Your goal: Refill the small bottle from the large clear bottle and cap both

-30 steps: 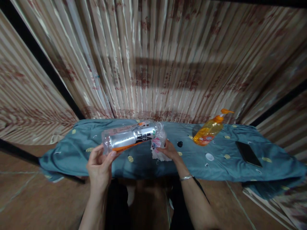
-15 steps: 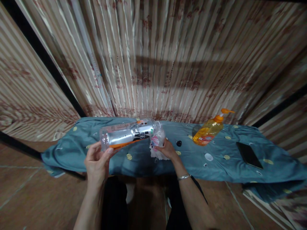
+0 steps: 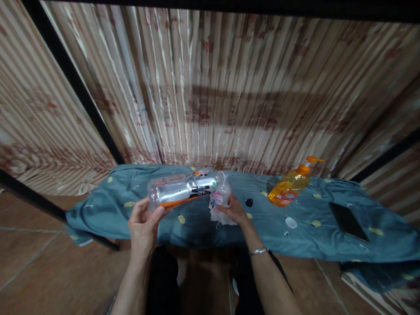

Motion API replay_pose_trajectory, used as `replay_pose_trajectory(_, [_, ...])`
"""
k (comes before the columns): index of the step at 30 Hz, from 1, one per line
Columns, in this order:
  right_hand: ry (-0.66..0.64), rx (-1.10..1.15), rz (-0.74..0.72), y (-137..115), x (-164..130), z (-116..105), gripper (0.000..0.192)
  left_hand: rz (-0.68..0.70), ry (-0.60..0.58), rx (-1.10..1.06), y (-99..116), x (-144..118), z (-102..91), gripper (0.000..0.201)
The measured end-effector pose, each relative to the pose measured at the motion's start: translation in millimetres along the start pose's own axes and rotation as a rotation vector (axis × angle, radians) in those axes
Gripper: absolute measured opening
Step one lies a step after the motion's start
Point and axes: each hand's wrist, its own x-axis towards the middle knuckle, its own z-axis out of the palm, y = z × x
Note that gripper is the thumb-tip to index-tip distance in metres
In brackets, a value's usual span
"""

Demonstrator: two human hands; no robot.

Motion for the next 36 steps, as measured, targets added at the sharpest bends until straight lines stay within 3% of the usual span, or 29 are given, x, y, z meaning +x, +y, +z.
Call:
replay_pose_trajectory(6, [-0.008, -0.006, -0.036, -3.9, -0.9, -4.3, 0.038, 0.015, -0.012, 0.022, -2.4, -1.3, -0.1, 0.047])
replay_pose_trajectory(13, [0.014, -0.051, -0.028, -10.2, -2.4, -6.7, 0.037, -0.013, -0.006, 0.002, -1.4, -2.1, 0.9, 0.046])
replay_pose_trajectory(21, [0.008, -0.053, -0.014, -12.4, -4.2, -8.0, 0.043, -0.048, -0.003, -0.029, -1.3, -1.5, 1.2, 0.049])
replay_pose_trajectory(27, [-0.006, -0.019, -0.05, -3.3, -2.9, -4.7, 0.058, -0.046, 0.022, -0.035, -1.0, -1.8, 2.2, 0.05])
replay_pose_trajectory(36, [-0.034, 0.031, -0.053, 2.5, -4.5, -3.4, 0.057, -0.054, 0.041, -0.068, -1.0, -1.7, 2.8, 0.047])
